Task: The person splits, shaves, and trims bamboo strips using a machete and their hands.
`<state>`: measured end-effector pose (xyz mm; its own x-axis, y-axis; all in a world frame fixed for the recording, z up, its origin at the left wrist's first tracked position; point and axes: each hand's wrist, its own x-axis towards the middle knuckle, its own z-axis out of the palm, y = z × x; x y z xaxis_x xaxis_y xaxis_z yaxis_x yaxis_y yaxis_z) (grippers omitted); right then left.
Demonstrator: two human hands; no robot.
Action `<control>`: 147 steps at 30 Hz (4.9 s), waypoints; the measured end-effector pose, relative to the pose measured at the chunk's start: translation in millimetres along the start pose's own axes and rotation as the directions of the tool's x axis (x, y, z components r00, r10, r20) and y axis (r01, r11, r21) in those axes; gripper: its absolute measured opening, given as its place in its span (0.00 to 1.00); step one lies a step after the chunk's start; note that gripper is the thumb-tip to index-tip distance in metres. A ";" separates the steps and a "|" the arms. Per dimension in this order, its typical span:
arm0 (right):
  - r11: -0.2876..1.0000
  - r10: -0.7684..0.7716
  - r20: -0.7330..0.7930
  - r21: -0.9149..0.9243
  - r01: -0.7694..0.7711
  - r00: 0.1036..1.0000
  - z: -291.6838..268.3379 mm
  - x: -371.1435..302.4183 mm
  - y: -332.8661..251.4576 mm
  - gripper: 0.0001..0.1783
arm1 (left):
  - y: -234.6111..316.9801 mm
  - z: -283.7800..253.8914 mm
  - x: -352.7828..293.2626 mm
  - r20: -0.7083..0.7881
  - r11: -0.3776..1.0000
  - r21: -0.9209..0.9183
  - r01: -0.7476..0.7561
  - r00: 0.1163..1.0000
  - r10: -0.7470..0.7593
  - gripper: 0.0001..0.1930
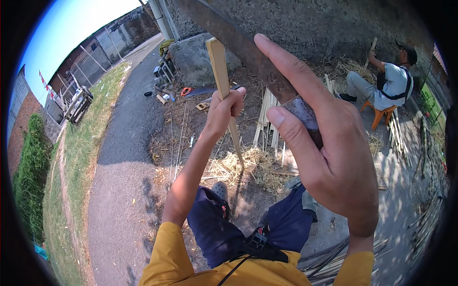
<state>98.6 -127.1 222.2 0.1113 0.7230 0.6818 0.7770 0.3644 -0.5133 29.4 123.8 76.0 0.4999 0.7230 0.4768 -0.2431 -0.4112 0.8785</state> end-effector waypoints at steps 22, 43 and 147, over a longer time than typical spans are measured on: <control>0.998 -0.047 -0.029 0.047 0.048 0.998 3.5 -6.9 44.8 0.30 | -7.1 1.3 2.2 0.020 0.999 0.029 -0.040 0.999 0.040 0.27; 0.997 0.041 0.107 -0.072 -0.034 0.993 -16.4 33.9 61.8 0.29 | -52.1 -30.5 15.8 0.171 0.998 0.055 0.015 0.985 -0.024 0.17; 0.908 0.345 0.172 0.189 -0.374 0.923 11.7 33.9 79.9 0.16 | -193.1 -22.1 -63.9 -0.029 0.884 0.174 0.434 0.899 -0.436 0.27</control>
<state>157.3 -66.6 198.3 0.2642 0.8936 0.3628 0.5470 0.1710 -0.8195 26.1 169.3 -123.5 0.5319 0.8455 0.0463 0.1468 -0.1460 0.9783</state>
